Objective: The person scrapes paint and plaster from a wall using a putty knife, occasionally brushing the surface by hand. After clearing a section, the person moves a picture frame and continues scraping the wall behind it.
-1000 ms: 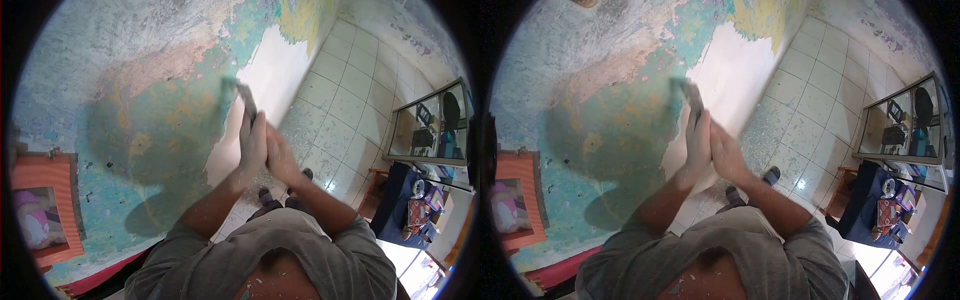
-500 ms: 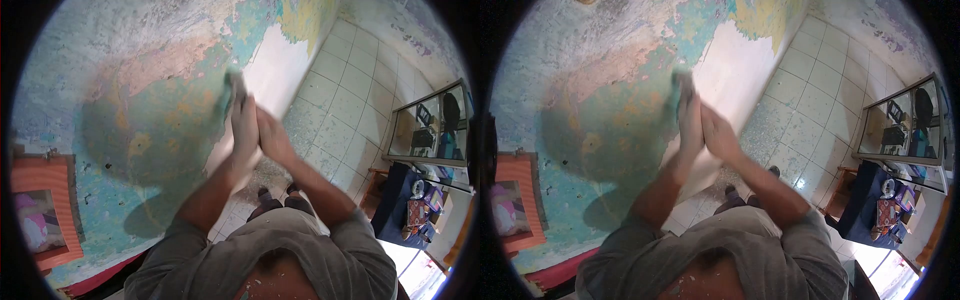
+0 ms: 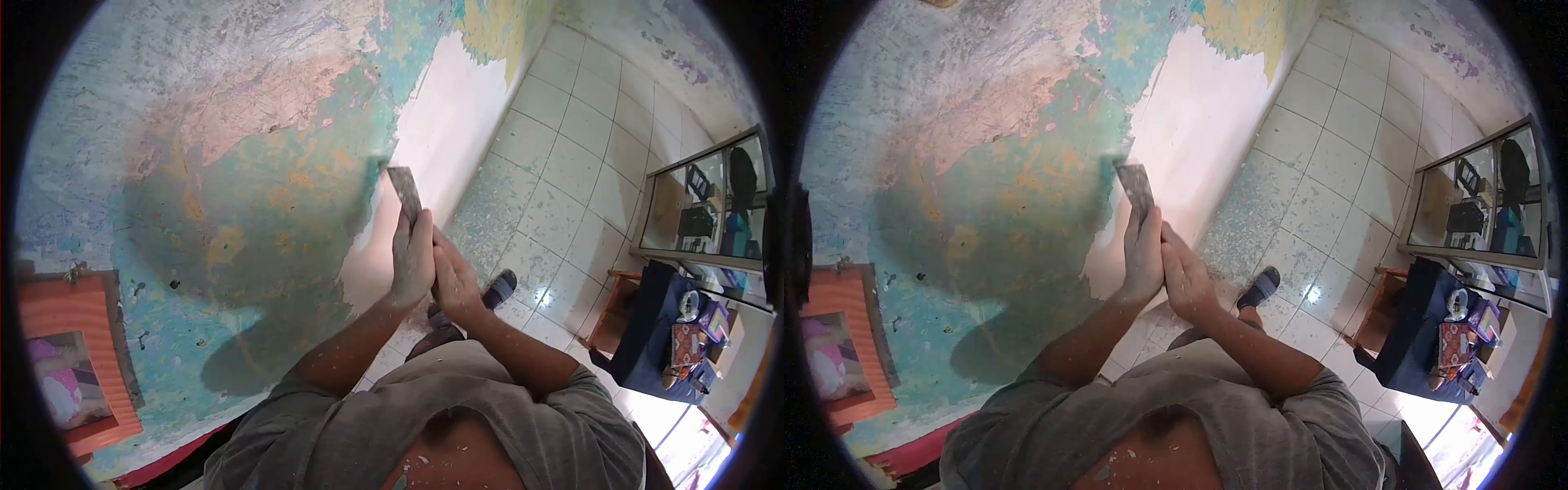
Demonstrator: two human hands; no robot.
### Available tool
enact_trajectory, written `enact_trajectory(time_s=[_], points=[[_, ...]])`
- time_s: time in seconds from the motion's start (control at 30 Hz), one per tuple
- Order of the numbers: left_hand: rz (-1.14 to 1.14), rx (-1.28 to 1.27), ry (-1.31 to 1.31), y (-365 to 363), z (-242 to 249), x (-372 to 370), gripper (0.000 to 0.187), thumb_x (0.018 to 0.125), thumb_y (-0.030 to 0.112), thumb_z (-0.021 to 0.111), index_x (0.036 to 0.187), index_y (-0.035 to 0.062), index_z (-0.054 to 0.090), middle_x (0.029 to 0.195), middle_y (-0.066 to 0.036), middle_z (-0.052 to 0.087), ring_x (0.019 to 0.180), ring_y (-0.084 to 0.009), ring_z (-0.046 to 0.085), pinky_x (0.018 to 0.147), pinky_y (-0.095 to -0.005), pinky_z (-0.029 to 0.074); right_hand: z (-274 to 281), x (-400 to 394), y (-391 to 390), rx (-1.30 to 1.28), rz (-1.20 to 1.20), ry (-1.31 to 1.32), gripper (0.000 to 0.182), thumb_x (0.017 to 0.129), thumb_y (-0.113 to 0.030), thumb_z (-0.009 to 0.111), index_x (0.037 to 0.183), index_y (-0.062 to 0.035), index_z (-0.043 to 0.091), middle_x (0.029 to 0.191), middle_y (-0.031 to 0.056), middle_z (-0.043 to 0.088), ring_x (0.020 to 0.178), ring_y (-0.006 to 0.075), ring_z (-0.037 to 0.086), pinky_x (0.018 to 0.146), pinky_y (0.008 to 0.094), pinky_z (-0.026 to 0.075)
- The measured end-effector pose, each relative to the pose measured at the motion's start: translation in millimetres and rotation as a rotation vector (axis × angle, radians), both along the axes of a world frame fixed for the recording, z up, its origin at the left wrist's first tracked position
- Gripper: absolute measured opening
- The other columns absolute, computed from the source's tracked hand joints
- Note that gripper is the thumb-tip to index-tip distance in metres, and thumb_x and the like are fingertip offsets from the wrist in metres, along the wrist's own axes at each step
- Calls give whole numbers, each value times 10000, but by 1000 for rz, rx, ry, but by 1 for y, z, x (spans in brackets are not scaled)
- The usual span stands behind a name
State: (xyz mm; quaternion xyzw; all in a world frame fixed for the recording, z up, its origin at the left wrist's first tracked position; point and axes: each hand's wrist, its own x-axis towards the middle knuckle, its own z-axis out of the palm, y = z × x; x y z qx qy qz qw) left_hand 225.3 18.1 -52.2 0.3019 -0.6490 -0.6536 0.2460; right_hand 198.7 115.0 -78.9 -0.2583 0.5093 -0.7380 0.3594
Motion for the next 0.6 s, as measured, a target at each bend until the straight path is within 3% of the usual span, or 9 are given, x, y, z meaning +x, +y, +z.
enact_trajectory(time_s=[0.07, 0.17, 0.2, 0.27, 0.33, 0.4, 0.47, 0.57, 0.6], points=[[84, -37, -139, 3, 12, 4, 508, 1043, 151, 407, 1480, -99, 338, 1471, -217, 454, 1341, -264, 443, 1136, -372, 322, -1, 7, -4, -17, -70, 93, 557, 1099, -349, 346, 1507, 30, 377, 1435, 198, 515, 1315, 239, 490, 1114, 365, 358], [-7, -136, -145, -43, 32, -42, 553, 1033, 211, 427, 1498, -75, 339, 1539, -209, 396, 1408, -290, 380, 1170, -365, 264, 19, -44, -48, 114, -83, 230, 530, 1101, -352, 338, 1474, 11, 437, 1282, 189, 612, 1169, 232, 575, 1027, 386, 437], [-53, -192, -141, -58, 41, -60, 575, 1029, 242, 436, 1507, -62, 339, 1573, -205, 368, 1441, -303, 349, 1187, -362, 235, 27, -55, -61, 79, -145, 51, 482, 1097, -299, 350, 1448, 9, 470, 1298, 216, 621, 1205, 243, 578, 1063, 339, 411], [-64, -289, -39, -56, 48, -81, 605, 1026, 275, 460, 1497, -83, 336, 1536, -215, 406, 1401, -318, 383, 1169, -373, 256, 40, -74, -65, 86, -123, -144, 494, 1094, -311, 365, 1452, 15, 460, 1304, 198, 615, 1182, 242, 581, 1053, 341, 415], [21, -260, -208, -41, 47, -75, 604, 1031, 276, 450, 1504, -77, 323, 1532, -226, 404, 1397, -342, 382, 1170, -376, 253, 41, -69, -43, 75, -129, 8, 496, 1092, -311, 367, 1451, 18, 460, 1319, 202, 606, 1198, 249, 575, 1062, 344, 409], [47, -228, -16, -17, 18, -44, 595, 1025, 178, 433, 1521, -98, 254, 1544, -242, 365, 1431, -325, 348, 1182, -382, 250, 30, -41, -17, 67, -133, 154, 498, 1090, -310, 370, 1451, 21, 459, 1334, 207, 597, 1214, 257, 570, 1071, 347, 402], [48, -269, -20, -20, 8, -40, 597, 1023, 162, 421, 1531, -90, 234, 1570, -235, 324, 1452, -322, 317, 1190, -376, 232, 7, -11, -2, 40, -173, 283, 508, 1088, -319, 365, 1448, 27, 459, 1359, 213, 579, 1246, 262, 556, 1090, 353, 387], [61, -391, -36, -31, 4, -33, 610, 1016, 114, 383, 1561, -66, 175, 1647, -212, 200, 1514, -314, 222, 1214, -357, 180, 2, -33, -34, 110, -100, 201, 531, 1080, -367, 340, 1398, 26, 503, 1381, 216, 565, 1292, 273, 520, 1113, 366, 364], [-28, -346, -152, -57, 6, -51, 542, 1032, 199, 400, 1519, -31, 338, 1573, -232, 351, 1447, -329, 343, 1193, -372, 239, 19, -52, -49, 120, -47, 89, 555, 1078, -389, 341, 1412, 32, 481, 1315, 201, 599, 1205, 259, 561, 1066, 366, 406]])
